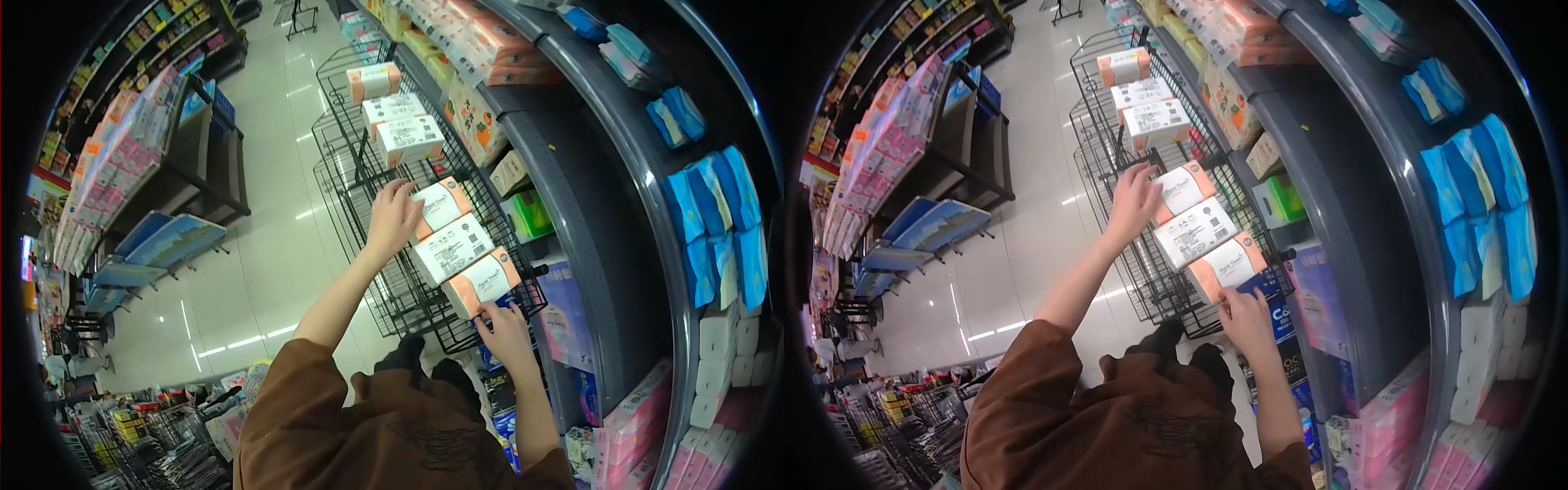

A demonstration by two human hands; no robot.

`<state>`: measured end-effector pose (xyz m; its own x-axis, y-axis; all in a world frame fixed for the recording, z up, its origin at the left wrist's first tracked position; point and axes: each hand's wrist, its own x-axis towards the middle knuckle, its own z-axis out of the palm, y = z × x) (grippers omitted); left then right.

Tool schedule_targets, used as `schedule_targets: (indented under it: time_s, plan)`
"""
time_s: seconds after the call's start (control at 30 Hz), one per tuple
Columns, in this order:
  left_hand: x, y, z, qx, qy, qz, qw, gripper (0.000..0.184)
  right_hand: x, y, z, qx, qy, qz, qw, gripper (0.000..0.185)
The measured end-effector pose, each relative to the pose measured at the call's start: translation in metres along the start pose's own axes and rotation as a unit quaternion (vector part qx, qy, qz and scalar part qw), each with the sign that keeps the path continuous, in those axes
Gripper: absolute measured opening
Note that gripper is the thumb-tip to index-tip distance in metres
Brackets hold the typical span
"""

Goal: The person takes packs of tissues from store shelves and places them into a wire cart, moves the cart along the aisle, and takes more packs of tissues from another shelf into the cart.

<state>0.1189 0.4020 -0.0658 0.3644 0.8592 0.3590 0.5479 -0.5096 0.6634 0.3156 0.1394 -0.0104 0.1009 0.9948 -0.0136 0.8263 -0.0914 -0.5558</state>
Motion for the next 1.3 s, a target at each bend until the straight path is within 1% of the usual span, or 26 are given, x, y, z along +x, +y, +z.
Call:
schedule_targets:
  time_s: [0.03, 0.13, 0.17, 0.23, 0.37, 0.47, 0.5, 0.6, 0.63, 0.73, 0.77, 0.87, 0.93, 0.97, 1.1, 1.2, 1.23, 1.3]
  plan:
    - [-0.013, 0.0, 0.0, -0.044, -0.003, -0.015, 0.999, 0.061, -0.001, -0.002, 0.003, -0.013, -0.02, 0.013, 1.0, 0.013]
    - [-0.046, 0.023, -0.016, 0.038, -0.065, 0.059, 0.995, 0.073, 0.01, -0.01, 0.004, 0.003, 0.004, -0.015, 1.0, 0.014]
    - [-0.047, 0.022, -0.01, 0.054, -0.067, 0.06, 0.994, 0.078, 0.014, -0.009, 0.003, 0.006, -0.015, -0.016, 1.0, 0.014]
    - [-0.049, 0.024, 0.006, 0.086, -0.066, 0.063, 0.992, 0.087, 0.022, -0.005, -0.001, 0.011, -0.053, -0.019, 0.998, 0.015]
    - [-0.025, 0.022, 0.015, 0.045, -0.007, 0.038, 0.998, 0.09, 0.037, -0.002, -0.005, 0.044, -0.1, -0.019, 0.994, 0.013]
    - [-0.028, -0.004, 0.031, 0.047, 0.067, -0.033, 0.996, 0.094, 0.055, 0.003, 0.003, 0.036, -0.053, -0.057, 0.996, 0.014]
    - [-0.032, -0.008, 0.038, -0.051, 0.073, -0.099, 0.991, 0.096, 0.064, 0.004, 0.003, 0.038, -0.061, -0.063, 0.995, 0.015]
    - [-0.034, -0.003, 0.036, 0.015, 0.094, -0.057, 0.994, 0.092, 0.096, -0.007, 0.01, 0.001, -0.041, -0.099, 0.994, 0.014]
    - [-0.034, -0.004, 0.034, -0.009, 0.092, -0.064, 0.994, 0.095, 0.109, -0.007, 0.016, 0.015, -0.029, -0.113, 0.993, 0.014]
    - [-0.032, -0.006, 0.038, 0.0, 0.097, -0.061, 0.993, 0.097, 0.143, -0.01, 0.036, 0.0, 0.001, -0.089, 0.996, 0.012]
    - [-0.032, -0.01, 0.041, 0.002, 0.091, -0.056, 0.994, 0.101, 0.154, -0.016, 0.038, -0.016, 0.024, -0.103, 0.994, 0.011]
    - [-0.03, -0.001, 0.036, 0.028, 0.057, -0.076, 0.995, 0.099, 0.191, -0.03, 0.037, -0.052, 0.078, -0.154, 0.984, 0.01]
    - [-0.029, -0.002, 0.04, 0.036, 0.058, -0.083, 0.994, 0.096, 0.214, -0.033, 0.038, -0.062, 0.101, -0.201, 0.972, 0.01]
    - [-0.029, -0.003, 0.041, 0.04, 0.059, -0.085, 0.994, 0.095, 0.219, -0.036, 0.038, -0.086, 0.073, -0.177, 0.978, 0.009]
    - [-0.03, -0.007, 0.043, 0.044, 0.051, -0.089, 0.994, 0.092, 0.201, -0.036, 0.044, -0.108, 0.073, -0.15, 0.98, 0.009]
    - [-0.028, -0.007, 0.041, 0.043, 0.023, -0.095, 0.994, 0.089, 0.172, -0.016, 0.055, -0.08, 0.121, -0.133, 0.98, 0.008]
    - [-0.027, -0.008, 0.042, 0.05, 0.017, -0.093, 0.994, 0.089, 0.164, -0.012, 0.052, -0.057, 0.031, -0.052, 0.996, 0.011]
    - [-0.026, -0.007, 0.041, 0.045, 0.021, -0.094, 0.994, 0.089, 0.155, -0.001, 0.049, -0.036, 0.013, -0.048, 0.998, 0.013]
